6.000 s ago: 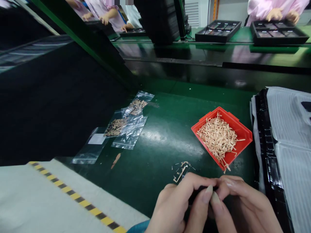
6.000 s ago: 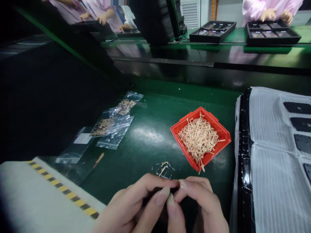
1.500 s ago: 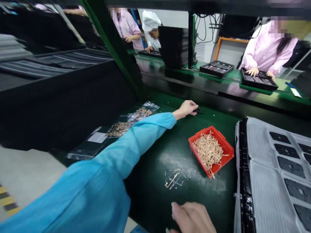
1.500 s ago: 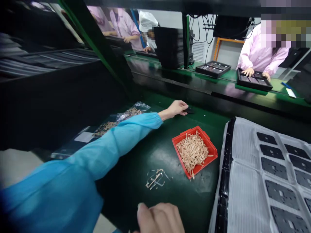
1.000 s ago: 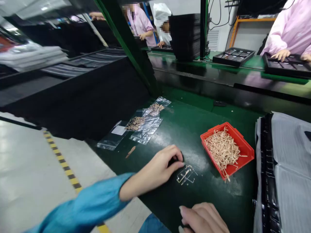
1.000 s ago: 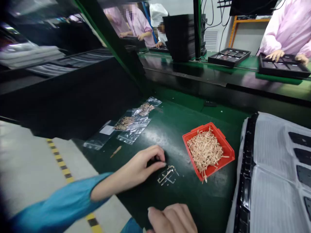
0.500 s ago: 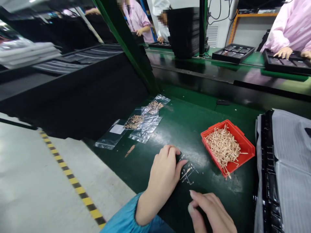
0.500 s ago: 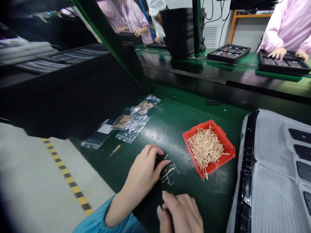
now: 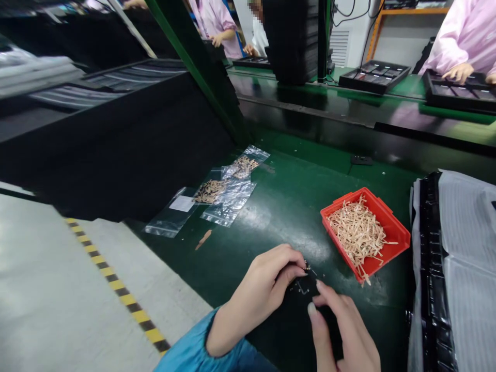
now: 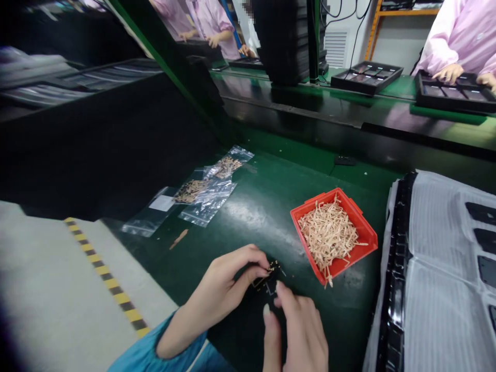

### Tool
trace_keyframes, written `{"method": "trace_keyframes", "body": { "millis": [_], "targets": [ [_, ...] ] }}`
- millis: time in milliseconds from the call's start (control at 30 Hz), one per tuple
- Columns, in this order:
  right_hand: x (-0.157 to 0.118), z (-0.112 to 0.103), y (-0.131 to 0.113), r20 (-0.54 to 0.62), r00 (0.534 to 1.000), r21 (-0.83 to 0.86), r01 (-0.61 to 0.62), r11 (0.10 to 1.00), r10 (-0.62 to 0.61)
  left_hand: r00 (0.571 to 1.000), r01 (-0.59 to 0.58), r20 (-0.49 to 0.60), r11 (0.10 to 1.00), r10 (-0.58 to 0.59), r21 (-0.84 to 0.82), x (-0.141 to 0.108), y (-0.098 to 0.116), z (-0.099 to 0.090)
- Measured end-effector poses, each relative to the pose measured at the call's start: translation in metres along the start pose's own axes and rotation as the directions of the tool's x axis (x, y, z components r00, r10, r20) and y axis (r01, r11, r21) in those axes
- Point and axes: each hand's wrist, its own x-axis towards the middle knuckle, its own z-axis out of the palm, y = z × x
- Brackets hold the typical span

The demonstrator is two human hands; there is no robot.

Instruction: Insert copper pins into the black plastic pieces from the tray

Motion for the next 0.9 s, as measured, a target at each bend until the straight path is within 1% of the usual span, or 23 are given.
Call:
{"method": "trace_keyframes", "body": {
  "millis": [100, 233, 333, 467, 600, 767, 900],
  "targets": [
    [0.004, -0.002, -0.005, -0.040, 0.996, -0.029, -0.083, 0.996, 0.082, 0.995, -0.086, 0.044, 0.991, 0.091, -0.103, 0.003, 0.001, 0.000],
    [0.006, -0.004, -0.011, -0.057, 0.982, 0.010, -0.179, 0.984, 0.179, 0.974, -0.193, 0.087, 0.967, 0.209, -0.167, 0.005, 0.001, 0.001],
    [0.006, -0.004, -0.012, -0.064, 0.978, 0.045, -0.197, 0.979, 0.200, 0.959, -0.243, 0.104, 0.953, 0.264, -0.182, 0.007, 0.004, 0.001],
    [0.007, -0.003, -0.011, -0.031, 0.982, 0.071, -0.181, 0.981, 0.184, 0.947, -0.274, 0.115, 0.943, 0.298, -0.189, 0.009, 0.007, 0.001],
    [0.010, -0.005, -0.013, -0.015, 0.990, 0.107, -0.141, 0.984, 0.143, 0.951, -0.237, 0.151, 0.950, 0.270, -0.205, 0.010, 0.008, -0.001],
    [0.010, -0.009, -0.016, 0.056, 0.994, 0.182, -0.100, 0.978, 0.091, 0.957, -0.153, 0.197, 0.950, 0.211, -0.273, 0.007, 0.011, -0.002],
    [0.007, -0.011, -0.014, 0.057, 0.997, 0.232, -0.070, 0.970, 0.058, 0.973, -0.074, 0.191, 0.961, 0.127, -0.265, 0.006, 0.012, -0.001]
  ]
}}
